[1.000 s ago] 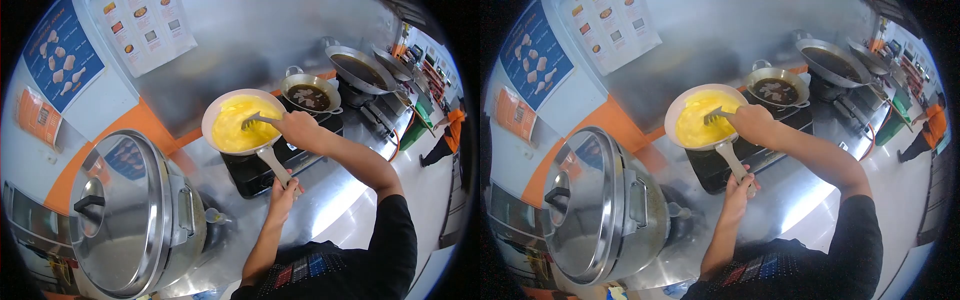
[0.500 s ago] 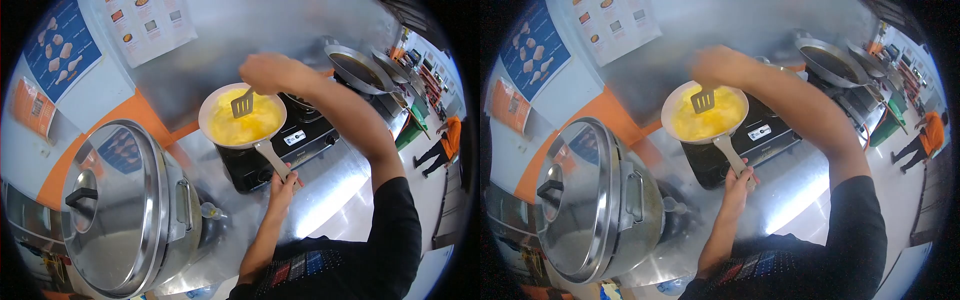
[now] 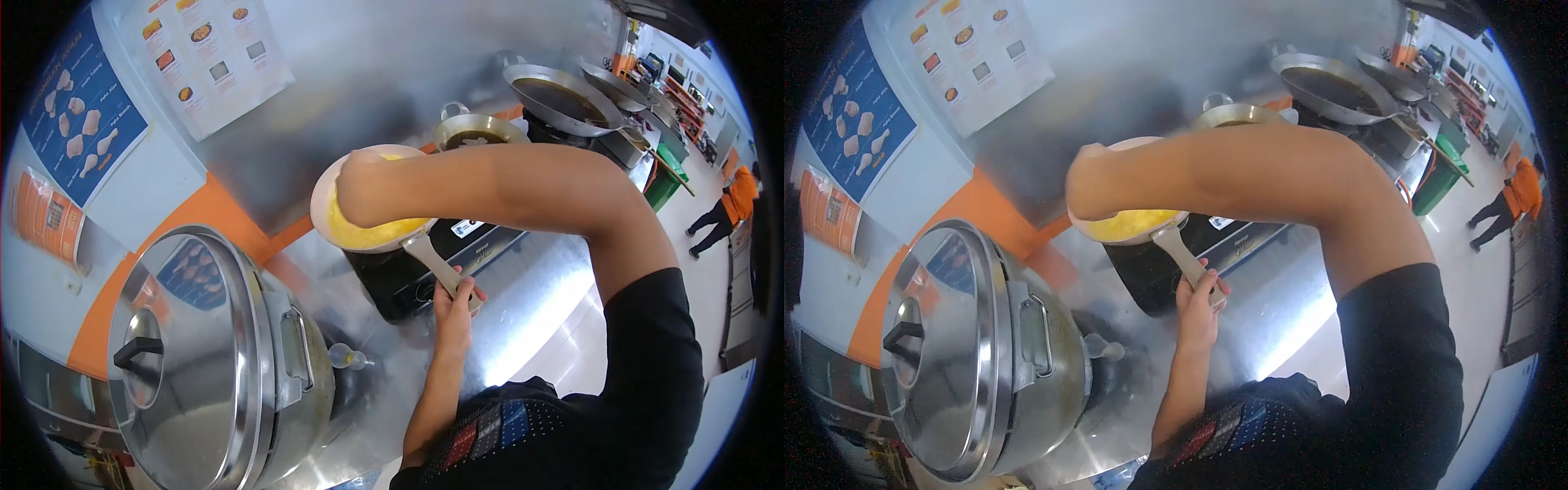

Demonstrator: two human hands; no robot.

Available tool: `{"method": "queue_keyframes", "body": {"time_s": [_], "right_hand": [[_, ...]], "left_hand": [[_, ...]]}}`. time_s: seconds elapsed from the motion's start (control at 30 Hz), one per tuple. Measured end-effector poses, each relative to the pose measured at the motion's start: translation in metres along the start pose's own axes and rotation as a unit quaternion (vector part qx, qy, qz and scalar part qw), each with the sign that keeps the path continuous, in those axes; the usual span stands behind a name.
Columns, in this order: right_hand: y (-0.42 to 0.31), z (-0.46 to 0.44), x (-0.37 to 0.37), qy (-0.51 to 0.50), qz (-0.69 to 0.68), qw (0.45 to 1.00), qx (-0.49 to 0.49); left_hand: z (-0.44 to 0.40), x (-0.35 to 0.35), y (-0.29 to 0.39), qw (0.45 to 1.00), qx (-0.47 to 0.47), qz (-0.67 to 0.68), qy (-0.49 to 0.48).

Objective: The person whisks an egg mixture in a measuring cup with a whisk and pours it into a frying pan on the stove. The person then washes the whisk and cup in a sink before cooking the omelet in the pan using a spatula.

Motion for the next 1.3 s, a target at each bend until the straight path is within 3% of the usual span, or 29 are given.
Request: {"method": "queue_keyframes", "body": {"time_s": [0.1, 0.17, 0.27, 0.37, 0.53, 0.67, 0.83, 0.93, 1.03, 1.13, 1.3], "right_hand": [[0.012, 0.013, 0.020, -0.031, 0.026, 0.999, 0.019], [0.007, 0.058, -0.014, -0.048, 0.066, 0.997, 0.011], [0.027, 0.038, 0.023, -0.009, 0.093, 0.995, 0.026], [0.040, 0.042, 0.033, 0.040, 0.035, 0.993, 0.109], [0.055, 0.045, 0.049, 0.134, 0.023, 0.987, 0.087], [0.068, 0.052, 0.064, 0.157, -0.006, 0.979, 0.128], [0.096, 0.084, 0.046, 0.161, -0.026, 0.967, 0.196], [0.102, 0.117, 0.029, 0.205, 0.000, 0.964, 0.170], [0.084, 0.138, 0.023, 0.099, 0.033, 0.977, 0.187], [0.076, 0.137, 0.062, 0.085, -0.006, 0.975, 0.207], [0.092, 0.106, 0.102, 0.178, -0.044, 0.955, 0.235]], "left_hand": [[0.001, 0.001, 0.000, 1.000, 0.009, 0.016, 0.003], [0.000, -0.001, 0.000, 1.000, 0.014, 0.027, -0.004], [0.001, -0.006, 0.000, 0.999, 0.015, 0.038, -0.007], [0.002, -0.009, 0.005, 0.999, 0.019, 0.046, -0.005], [0.000, -0.014, 0.005, 0.999, 0.014, 0.033, -0.032], [0.000, -0.014, 0.006, 0.999, 0.003, 0.024, -0.034], [-0.003, -0.017, 0.007, 0.999, -0.007, 0.012, -0.038], [-0.002, -0.016, 0.009, 0.999, -0.006, 0.012, -0.037], [-0.001, -0.015, 0.008, 1.000, 0.001, 0.012, -0.027], [-0.002, -0.014, 0.007, 1.000, 0.000, 0.016, -0.017], [0.001, -0.016, 0.010, 0.999, -0.008, -0.014, -0.039]]}}
Point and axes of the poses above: each hand's wrist, its own z-axis away from the middle knuckle, its own x-axis out of the palm, y = z × x, the point moved 3 cm from there along -z, towards the middle knuckle, and after that the axes turned 8 degrees about -z, right-handed, at the moved point
